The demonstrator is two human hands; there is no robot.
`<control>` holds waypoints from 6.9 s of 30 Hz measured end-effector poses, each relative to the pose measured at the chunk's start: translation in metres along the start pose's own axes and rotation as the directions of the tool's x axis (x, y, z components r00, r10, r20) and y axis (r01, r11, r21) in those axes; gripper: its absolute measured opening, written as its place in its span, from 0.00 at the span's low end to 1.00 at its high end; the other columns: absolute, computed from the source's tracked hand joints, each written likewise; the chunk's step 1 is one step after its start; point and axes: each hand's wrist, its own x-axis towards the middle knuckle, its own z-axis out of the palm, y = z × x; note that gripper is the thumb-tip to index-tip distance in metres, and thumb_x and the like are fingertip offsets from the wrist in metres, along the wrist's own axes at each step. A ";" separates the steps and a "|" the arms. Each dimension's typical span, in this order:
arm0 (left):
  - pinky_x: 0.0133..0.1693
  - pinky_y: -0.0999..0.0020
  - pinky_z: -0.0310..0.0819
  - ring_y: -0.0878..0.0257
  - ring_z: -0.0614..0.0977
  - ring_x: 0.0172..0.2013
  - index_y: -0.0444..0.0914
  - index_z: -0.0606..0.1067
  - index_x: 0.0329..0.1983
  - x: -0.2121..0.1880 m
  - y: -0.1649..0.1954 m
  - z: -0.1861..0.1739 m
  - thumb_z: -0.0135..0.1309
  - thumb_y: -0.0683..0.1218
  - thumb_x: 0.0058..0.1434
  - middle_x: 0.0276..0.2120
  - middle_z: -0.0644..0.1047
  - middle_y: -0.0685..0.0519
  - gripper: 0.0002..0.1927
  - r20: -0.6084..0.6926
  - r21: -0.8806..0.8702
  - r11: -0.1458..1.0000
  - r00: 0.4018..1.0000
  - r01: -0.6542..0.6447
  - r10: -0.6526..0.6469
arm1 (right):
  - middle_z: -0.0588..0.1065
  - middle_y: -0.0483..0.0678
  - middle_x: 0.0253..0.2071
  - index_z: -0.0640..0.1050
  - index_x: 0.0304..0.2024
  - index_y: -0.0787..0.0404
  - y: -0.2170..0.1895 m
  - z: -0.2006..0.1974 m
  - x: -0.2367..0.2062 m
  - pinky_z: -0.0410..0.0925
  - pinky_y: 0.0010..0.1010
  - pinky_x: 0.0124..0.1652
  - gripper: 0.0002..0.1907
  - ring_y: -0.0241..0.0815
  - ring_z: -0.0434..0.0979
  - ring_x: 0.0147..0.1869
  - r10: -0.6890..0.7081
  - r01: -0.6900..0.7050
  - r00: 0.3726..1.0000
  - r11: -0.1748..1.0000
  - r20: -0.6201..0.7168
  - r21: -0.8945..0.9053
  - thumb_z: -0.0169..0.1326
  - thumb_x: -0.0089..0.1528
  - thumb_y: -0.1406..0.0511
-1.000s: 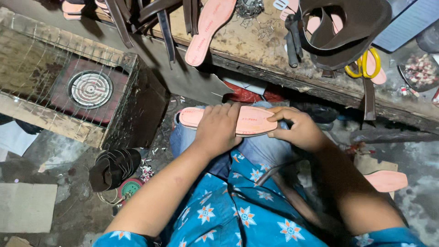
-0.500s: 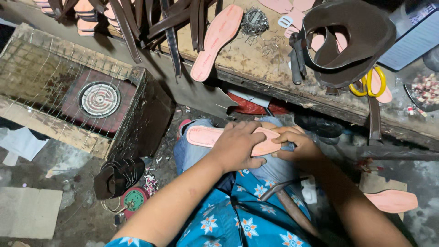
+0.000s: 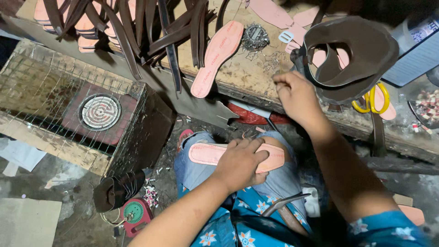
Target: The person sits on the floor and works on a shoe: they hold a wooden last with a pink insole, hammer the sole area, then pull a black shoe upper over the last and stretch it into place, using pincers to grip and tuck the upper edges around the last.
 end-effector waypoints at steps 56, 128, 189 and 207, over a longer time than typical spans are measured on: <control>0.53 0.53 0.66 0.51 0.75 0.53 0.41 0.79 0.42 -0.004 0.004 -0.003 0.68 0.53 0.43 0.53 0.74 0.47 0.24 -0.037 -0.039 0.999 0.999 0.013 -0.015 | 0.74 0.54 0.44 0.84 0.40 0.58 0.022 0.046 0.031 0.67 0.42 0.54 0.09 0.56 0.73 0.53 -0.077 0.060 0.992 0.985 -0.105 -0.159 0.56 0.59 0.72; 0.52 0.55 0.67 0.50 0.75 0.53 0.39 0.78 0.42 -0.020 0.006 0.006 0.68 0.53 0.42 0.54 0.75 0.45 0.25 -0.048 -0.048 0.999 0.999 0.020 -0.022 | 0.72 0.60 0.48 0.82 0.49 0.65 0.036 0.037 -0.004 0.68 0.41 0.55 0.12 0.58 0.74 0.53 -0.048 0.027 0.981 0.993 -0.188 -0.113 0.52 0.64 0.73; 0.53 0.54 0.66 0.50 0.75 0.54 0.40 0.79 0.42 -0.019 0.006 0.009 0.68 0.54 0.42 0.55 0.75 0.46 0.24 -0.051 -0.039 0.999 0.998 0.032 -0.034 | 0.78 0.64 0.46 0.81 0.42 0.66 0.037 0.088 0.097 0.70 0.52 0.47 0.15 0.63 0.78 0.49 0.382 -0.297 0.924 0.757 0.026 -0.583 0.53 0.62 0.60; 0.53 0.50 0.65 0.46 0.75 0.52 0.39 0.79 0.43 -0.018 0.004 0.010 0.67 0.58 0.42 0.56 0.74 0.43 0.28 -0.066 -0.032 0.999 0.998 -0.017 0.014 | 0.79 0.48 0.36 0.79 0.48 0.68 0.017 0.028 0.009 0.73 0.23 0.36 0.11 0.34 0.79 0.35 0.292 -0.320 0.947 0.812 0.135 0.489 0.52 0.66 0.71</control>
